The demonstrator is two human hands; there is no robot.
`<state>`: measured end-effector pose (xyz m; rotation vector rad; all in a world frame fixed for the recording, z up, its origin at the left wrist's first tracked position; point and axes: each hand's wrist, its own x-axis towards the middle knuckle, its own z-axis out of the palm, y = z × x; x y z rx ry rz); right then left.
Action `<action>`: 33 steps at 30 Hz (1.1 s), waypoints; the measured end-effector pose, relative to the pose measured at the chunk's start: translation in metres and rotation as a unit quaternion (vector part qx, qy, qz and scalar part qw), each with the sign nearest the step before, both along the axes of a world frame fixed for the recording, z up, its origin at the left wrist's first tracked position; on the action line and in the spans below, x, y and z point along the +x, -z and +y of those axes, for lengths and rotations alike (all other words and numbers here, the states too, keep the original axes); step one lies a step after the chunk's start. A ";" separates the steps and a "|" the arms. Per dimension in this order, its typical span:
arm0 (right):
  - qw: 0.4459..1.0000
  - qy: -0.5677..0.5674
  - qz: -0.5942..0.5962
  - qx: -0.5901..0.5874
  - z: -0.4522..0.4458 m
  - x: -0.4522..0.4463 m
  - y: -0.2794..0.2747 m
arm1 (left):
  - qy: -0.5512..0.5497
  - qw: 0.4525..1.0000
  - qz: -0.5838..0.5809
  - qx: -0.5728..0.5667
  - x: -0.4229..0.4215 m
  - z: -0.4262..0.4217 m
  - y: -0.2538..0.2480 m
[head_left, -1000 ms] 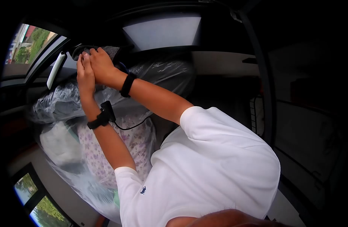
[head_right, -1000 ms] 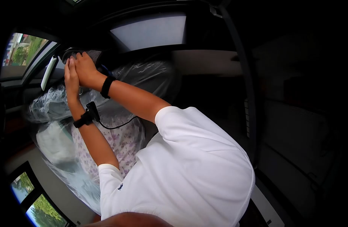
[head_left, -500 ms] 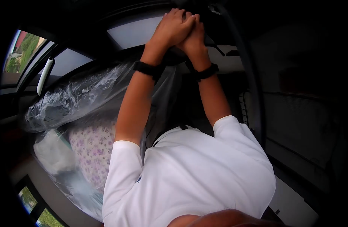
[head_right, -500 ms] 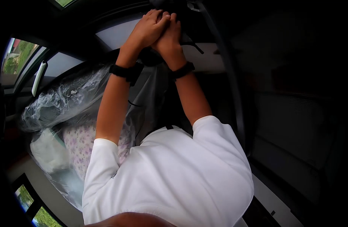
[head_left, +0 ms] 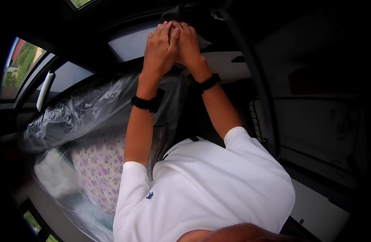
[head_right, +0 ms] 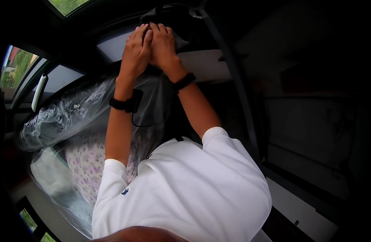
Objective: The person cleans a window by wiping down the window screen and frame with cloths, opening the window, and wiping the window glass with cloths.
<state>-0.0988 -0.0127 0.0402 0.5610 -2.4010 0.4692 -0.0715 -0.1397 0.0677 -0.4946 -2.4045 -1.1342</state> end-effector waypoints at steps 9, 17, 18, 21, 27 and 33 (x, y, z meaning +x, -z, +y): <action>0.959 0.221 -0.163 -0.063 0.077 0.026 -0.020 | -0.133 0.976 0.085 -0.152 -0.032 -0.106 0.008; 0.950 0.251 -0.181 -0.048 0.095 0.071 -0.032 | -0.203 0.965 0.066 -0.155 -0.033 -0.109 0.012; 0.951 0.275 -0.137 -0.024 0.092 0.081 -0.024 | -0.210 0.966 0.064 -0.137 -0.036 -0.114 0.014; 0.953 0.231 -0.140 -0.138 0.085 0.111 -0.028 | -0.209 0.965 0.062 -0.148 -0.031 -0.111 0.009; 0.997 0.064 0.019 -0.039 0.018 0.077 -0.021 | -0.227 0.958 0.070 -0.161 -0.038 -0.108 0.014; 0.974 0.154 -0.149 -0.071 0.041 0.021 -0.030 | -0.227 0.964 0.051 -0.130 -0.035 -0.113 0.010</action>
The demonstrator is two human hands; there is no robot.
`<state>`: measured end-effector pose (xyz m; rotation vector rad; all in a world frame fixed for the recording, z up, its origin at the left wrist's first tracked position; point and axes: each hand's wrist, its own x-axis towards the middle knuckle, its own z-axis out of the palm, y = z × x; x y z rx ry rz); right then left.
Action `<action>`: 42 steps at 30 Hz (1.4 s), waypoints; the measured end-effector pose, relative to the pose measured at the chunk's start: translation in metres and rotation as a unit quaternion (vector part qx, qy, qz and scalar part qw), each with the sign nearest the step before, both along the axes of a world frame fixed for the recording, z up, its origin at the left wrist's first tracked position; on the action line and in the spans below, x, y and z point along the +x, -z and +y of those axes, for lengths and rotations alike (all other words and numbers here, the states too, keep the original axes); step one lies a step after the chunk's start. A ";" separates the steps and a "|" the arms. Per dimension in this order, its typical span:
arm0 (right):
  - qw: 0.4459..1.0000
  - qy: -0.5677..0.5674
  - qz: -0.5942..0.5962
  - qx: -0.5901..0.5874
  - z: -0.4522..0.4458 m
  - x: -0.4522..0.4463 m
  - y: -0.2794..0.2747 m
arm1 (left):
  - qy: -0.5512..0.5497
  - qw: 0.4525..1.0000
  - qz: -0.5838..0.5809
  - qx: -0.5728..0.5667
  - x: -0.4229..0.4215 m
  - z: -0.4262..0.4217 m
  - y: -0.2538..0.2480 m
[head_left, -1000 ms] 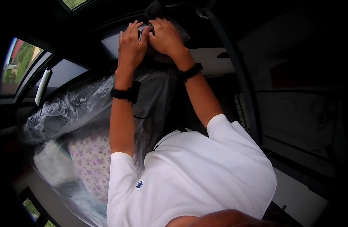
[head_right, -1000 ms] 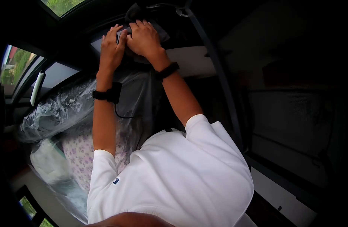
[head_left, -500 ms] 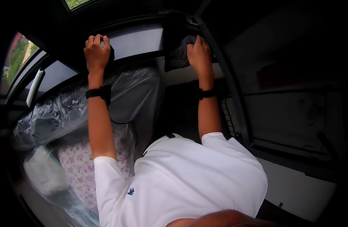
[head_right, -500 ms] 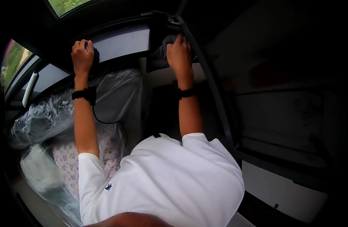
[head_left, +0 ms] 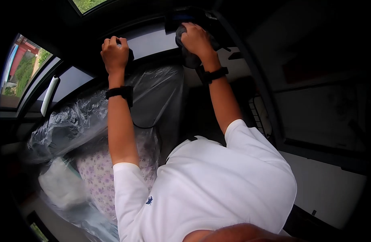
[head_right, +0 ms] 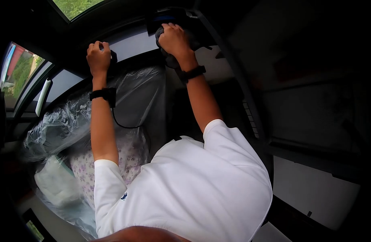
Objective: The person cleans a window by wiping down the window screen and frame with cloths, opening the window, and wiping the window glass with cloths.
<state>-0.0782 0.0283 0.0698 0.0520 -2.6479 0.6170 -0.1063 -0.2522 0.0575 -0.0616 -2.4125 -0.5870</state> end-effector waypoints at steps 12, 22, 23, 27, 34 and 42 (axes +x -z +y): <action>0.986 0.151 0.019 0.068 0.051 0.108 0.033 | -0.006 1.000 0.026 0.017 0.000 0.002 -0.001; 0.799 -0.020 0.054 -0.599 0.000 0.083 -0.005 | -0.057 0.994 -0.091 0.005 0.009 0.005 -0.008; 0.853 -0.021 0.097 -0.513 -0.010 0.061 -0.012 | -0.066 0.992 -0.102 0.016 0.008 0.003 -0.007; 0.900 -0.082 0.149 -0.402 -0.054 -0.026 -0.023 | -0.082 0.989 -0.098 0.068 0.005 -0.001 -0.004; 0.948 -0.285 0.093 -0.105 -0.188 -0.034 -0.007 | -0.094 0.992 -0.001 0.089 0.010 -0.009 0.003; 0.975 -0.221 -0.004 -0.019 -0.135 -0.024 -0.025 | 0.049 0.992 0.021 0.118 0.009 -0.008 0.000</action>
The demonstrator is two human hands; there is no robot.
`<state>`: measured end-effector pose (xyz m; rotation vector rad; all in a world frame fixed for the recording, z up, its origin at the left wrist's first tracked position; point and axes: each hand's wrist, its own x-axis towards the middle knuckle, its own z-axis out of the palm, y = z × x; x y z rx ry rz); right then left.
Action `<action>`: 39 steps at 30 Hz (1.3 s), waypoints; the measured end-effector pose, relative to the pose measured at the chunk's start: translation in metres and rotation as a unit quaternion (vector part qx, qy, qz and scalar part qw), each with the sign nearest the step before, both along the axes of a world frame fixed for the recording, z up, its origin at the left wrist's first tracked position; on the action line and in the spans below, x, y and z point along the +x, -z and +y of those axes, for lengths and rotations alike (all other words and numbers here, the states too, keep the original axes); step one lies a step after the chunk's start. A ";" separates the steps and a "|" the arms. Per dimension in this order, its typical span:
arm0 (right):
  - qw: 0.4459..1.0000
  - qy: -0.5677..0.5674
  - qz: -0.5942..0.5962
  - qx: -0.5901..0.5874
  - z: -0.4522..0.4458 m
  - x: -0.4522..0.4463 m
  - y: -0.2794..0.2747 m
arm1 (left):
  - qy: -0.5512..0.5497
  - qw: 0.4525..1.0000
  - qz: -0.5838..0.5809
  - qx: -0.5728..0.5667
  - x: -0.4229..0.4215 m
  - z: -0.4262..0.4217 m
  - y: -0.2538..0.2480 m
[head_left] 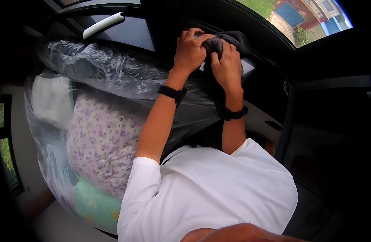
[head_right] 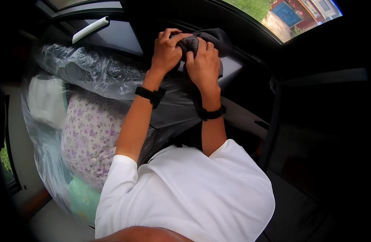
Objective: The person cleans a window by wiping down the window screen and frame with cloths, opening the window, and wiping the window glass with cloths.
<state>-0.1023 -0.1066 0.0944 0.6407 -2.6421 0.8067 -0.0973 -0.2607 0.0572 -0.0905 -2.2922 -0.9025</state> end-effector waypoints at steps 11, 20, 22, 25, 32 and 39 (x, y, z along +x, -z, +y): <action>0.984 0.170 -0.022 0.059 0.086 -0.003 0.009 | 0.003 0.993 -0.050 -0.109 0.006 0.013 0.002; 0.986 0.150 0.009 0.074 0.090 -0.003 -0.003 | -0.012 0.996 -0.084 -0.025 0.004 0.014 -0.007; 0.987 0.128 -0.010 0.097 0.095 -0.005 -0.012 | 0.071 0.976 -0.138 0.156 0.003 0.003 -0.017; 0.987 0.158 -0.021 0.025 0.113 -0.010 -0.039 | 0.214 0.849 -0.179 0.449 0.008 -0.044 -0.038; 0.977 0.199 -0.022 0.068 0.100 -0.048 -0.040 | -0.013 0.942 0.099 0.321 -0.028 -0.195 -0.123; 0.969 0.169 0.094 0.151 -0.021 -0.058 -0.015 | 0.001 0.979 0.151 0.137 -0.085 -0.229 -0.134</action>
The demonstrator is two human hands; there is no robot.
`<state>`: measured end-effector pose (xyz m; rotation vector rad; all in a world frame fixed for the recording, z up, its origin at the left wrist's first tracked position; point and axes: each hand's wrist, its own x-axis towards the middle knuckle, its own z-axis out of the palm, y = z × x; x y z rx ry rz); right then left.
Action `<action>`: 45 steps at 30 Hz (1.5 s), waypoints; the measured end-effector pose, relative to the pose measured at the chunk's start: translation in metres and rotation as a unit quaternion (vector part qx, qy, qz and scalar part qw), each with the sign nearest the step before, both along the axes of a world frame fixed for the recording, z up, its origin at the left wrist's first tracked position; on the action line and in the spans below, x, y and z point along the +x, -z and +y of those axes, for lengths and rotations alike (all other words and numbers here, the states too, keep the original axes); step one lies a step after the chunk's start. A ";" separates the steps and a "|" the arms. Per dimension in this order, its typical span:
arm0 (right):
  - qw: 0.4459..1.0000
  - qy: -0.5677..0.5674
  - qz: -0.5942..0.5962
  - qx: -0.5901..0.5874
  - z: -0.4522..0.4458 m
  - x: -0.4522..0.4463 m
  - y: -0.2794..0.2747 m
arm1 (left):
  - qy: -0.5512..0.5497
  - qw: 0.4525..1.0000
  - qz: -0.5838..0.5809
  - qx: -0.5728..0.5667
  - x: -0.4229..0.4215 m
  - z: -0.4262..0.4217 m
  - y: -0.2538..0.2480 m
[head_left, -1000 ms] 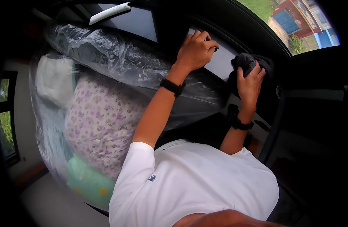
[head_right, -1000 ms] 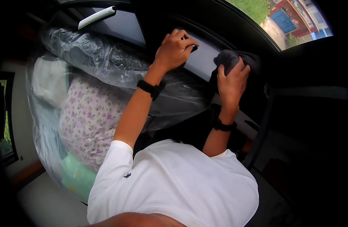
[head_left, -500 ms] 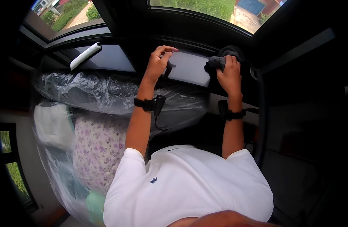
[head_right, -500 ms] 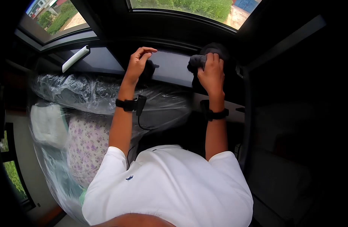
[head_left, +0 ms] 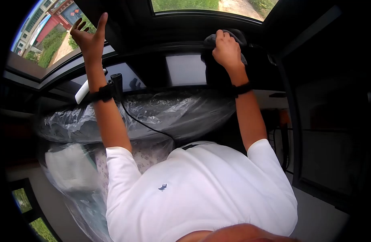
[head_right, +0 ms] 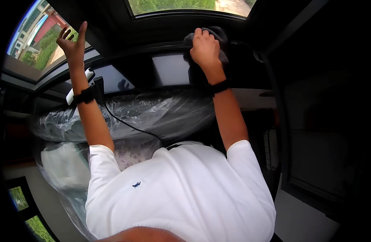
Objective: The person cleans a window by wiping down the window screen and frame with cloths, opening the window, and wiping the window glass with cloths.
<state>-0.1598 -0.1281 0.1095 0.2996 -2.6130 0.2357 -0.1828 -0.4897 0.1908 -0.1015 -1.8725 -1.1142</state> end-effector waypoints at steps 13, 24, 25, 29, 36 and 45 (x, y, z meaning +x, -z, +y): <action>0.990 0.092 -0.101 -0.043 0.102 -0.001 0.000 | -0.094 0.983 -0.022 -0.154 -0.020 -0.013 0.010; 0.981 -0.174 -0.084 -0.027 -0.145 -0.008 -0.010 | -0.174 0.968 -0.098 -0.150 -0.020 0.004 0.015; 0.981 -0.178 -0.074 -0.032 -0.164 -0.010 0.000 | -0.167 0.972 -0.077 -0.148 -0.024 0.000 0.016; 0.987 -0.149 -0.056 -0.039 -0.159 -0.004 -0.001 | -0.160 0.962 -0.179 -0.127 -0.015 0.001 -0.001; 0.994 0.103 -0.019 0.027 0.022 0.013 -0.011 | -0.166 0.966 -0.150 -0.129 -0.020 -0.004 0.005; 0.960 0.255 -0.110 -0.044 0.172 -0.042 -0.005 | -0.152 0.967 -0.154 -0.138 -0.011 0.000 0.005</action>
